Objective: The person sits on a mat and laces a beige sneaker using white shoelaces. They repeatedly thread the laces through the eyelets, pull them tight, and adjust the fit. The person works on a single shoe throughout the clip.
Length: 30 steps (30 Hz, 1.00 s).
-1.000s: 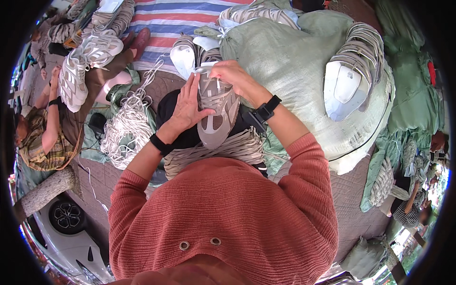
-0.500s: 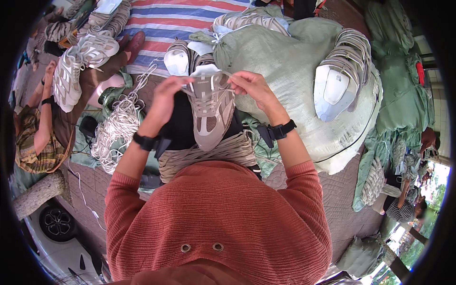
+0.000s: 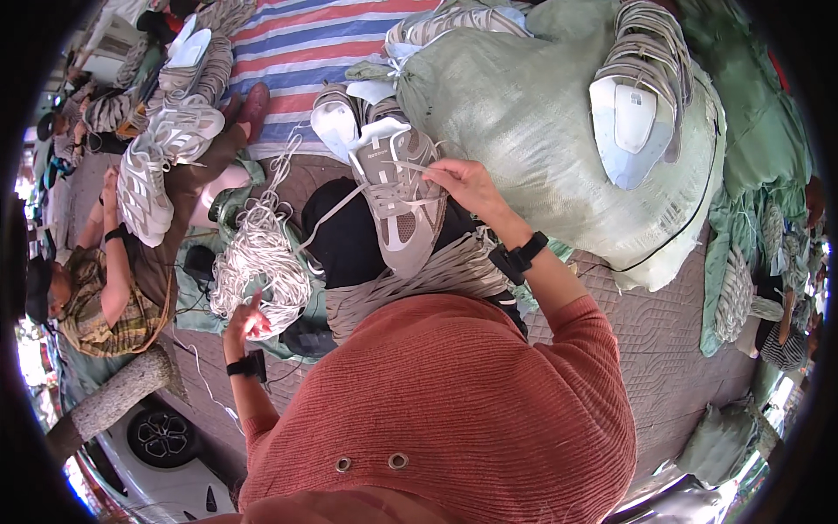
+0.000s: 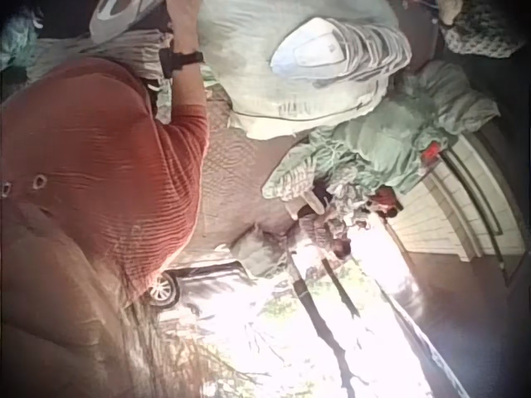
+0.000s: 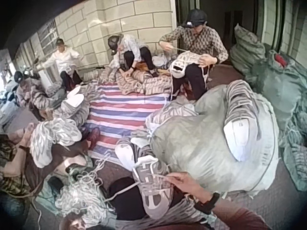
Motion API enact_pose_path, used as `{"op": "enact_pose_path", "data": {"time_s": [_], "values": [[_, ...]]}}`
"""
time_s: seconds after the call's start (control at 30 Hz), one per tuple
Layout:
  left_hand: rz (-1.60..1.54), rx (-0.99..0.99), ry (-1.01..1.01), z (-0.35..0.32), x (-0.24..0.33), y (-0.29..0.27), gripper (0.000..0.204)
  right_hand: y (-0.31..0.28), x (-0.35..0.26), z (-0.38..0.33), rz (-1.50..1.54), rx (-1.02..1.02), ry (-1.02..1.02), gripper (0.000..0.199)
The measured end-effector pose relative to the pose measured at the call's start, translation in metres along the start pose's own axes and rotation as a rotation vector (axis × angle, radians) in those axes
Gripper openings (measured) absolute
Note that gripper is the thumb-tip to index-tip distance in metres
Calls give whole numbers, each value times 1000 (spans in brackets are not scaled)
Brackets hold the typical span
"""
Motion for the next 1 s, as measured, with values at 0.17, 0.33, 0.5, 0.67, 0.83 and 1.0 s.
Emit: {"op": "enact_pose_path", "data": {"time_s": [0.17,0.33,0.5,0.67,0.83,1.0], "values": [[-264,250,1325,-72,157,58,24,5,-57,9,6,-230,160,23],[-25,92,1808,-155,277,131,29,11,-86,6,-23,-235,-50,21],[-102,-535,1255,-95,303,173,15,-3,-73,12,-25,-149,-30,12],[-365,-605,1296,-83,285,175,9,-2,-52,14,-210,-258,-132,12],[-305,-332,1397,-84,294,176,19,19,-75,23,6,-231,-181,24],[-380,-202,1780,-86,298,169,13,13,-62,32,-105,-234,-10,15]]}}
Point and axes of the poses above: each hand's wrist, its own z-axis towards the middle knuckle, its own y-axis out of the palm, x = y × z, the point moved 4 cm from there along z, towards the middle knuckle, and after that the axes turned 10 degrees about -z, right-handed, at the moved point
